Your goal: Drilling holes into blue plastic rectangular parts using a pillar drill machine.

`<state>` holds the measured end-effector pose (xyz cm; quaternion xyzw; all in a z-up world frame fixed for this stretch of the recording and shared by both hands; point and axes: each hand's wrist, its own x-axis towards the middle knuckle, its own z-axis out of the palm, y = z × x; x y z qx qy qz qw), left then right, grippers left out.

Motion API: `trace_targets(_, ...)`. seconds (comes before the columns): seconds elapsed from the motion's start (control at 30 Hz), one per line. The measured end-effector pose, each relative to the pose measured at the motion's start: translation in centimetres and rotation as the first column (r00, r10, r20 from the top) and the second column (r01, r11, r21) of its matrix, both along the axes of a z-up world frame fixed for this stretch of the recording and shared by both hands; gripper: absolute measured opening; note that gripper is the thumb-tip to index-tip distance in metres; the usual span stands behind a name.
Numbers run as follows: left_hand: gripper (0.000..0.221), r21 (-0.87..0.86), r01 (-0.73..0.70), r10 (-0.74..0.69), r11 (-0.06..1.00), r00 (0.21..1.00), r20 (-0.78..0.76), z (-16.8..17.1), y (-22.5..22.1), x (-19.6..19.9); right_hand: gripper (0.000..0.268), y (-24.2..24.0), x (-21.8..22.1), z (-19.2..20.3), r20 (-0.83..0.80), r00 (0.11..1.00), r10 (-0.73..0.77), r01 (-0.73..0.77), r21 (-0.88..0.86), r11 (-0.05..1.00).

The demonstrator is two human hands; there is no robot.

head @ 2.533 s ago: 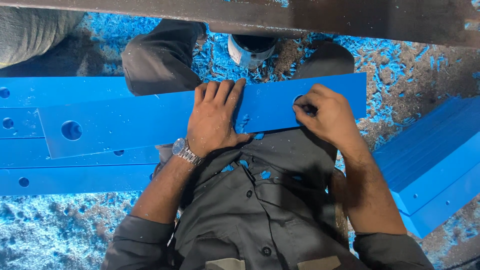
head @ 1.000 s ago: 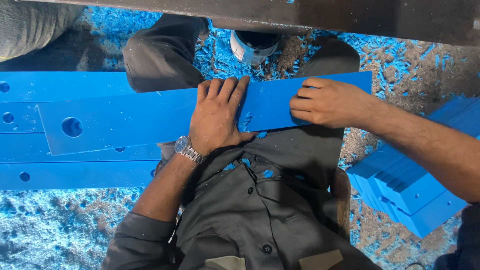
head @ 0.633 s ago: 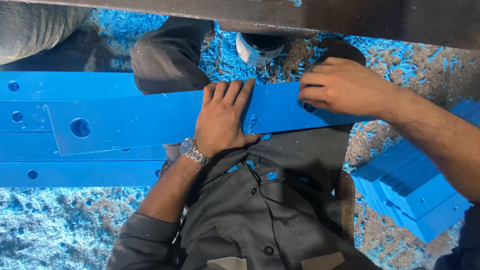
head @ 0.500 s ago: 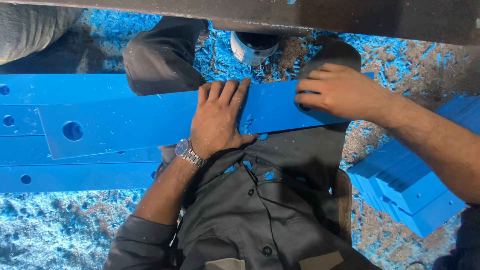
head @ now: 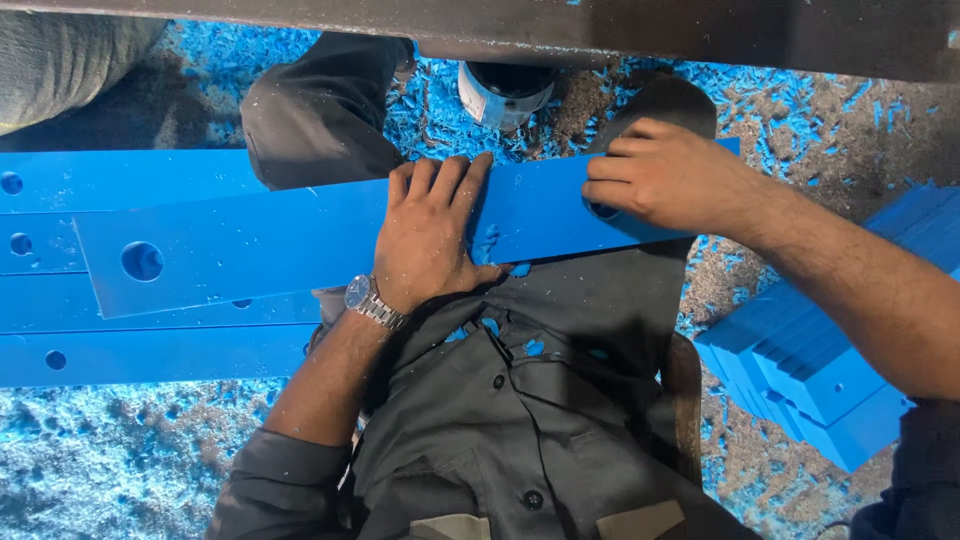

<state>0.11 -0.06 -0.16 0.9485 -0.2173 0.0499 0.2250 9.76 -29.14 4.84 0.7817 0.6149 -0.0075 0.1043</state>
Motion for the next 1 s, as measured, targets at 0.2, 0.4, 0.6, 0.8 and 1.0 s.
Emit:
trace_targets(0.2, 0.124, -0.016, -0.005, 0.005, 1.000, 1.000, -0.014, 0.4, 0.0, 0.1, 0.018, 1.5, -0.3, -0.9, -0.214, 0.969, -0.119, 0.134, 0.060, 0.989)
trace_targets(0.4, 0.127, -0.023, -0.015, 0.015, 1.000, 1.000, -0.010, -0.1, 0.1, 0.1, 0.020, -1.3, -0.8, -0.1, -0.392, 0.797, -0.459, 0.531, 0.094, 0.842)
trace_targets(0.6, 0.126, -0.023, 0.010, -0.010, 1.000, 1.000, 0.004, 0.0, 0.0, 0.0, 0.030, -0.9, -3.6, -1.3, -0.560, 0.316, -0.765, 0.858, -0.174, 0.483)
trace_targets(0.8, 0.125, -0.010, 0.000, 0.000, 1.000, 1.000, -0.009, 0.2, 0.1, -0.1, 0.026, -1.5, -3.9, -4.0, -0.808, 0.101, -0.580, 0.927, -0.135, 0.350)
trace_targets(1.0, 0.127, -0.013, 0.003, -0.003, 1.000, 1.000, 0.001, 0.0, 0.0, 0.0, 0.026, -0.8, -3.5, -3.3, -0.811, -0.031, -0.584, 0.928, -0.241, 0.285)
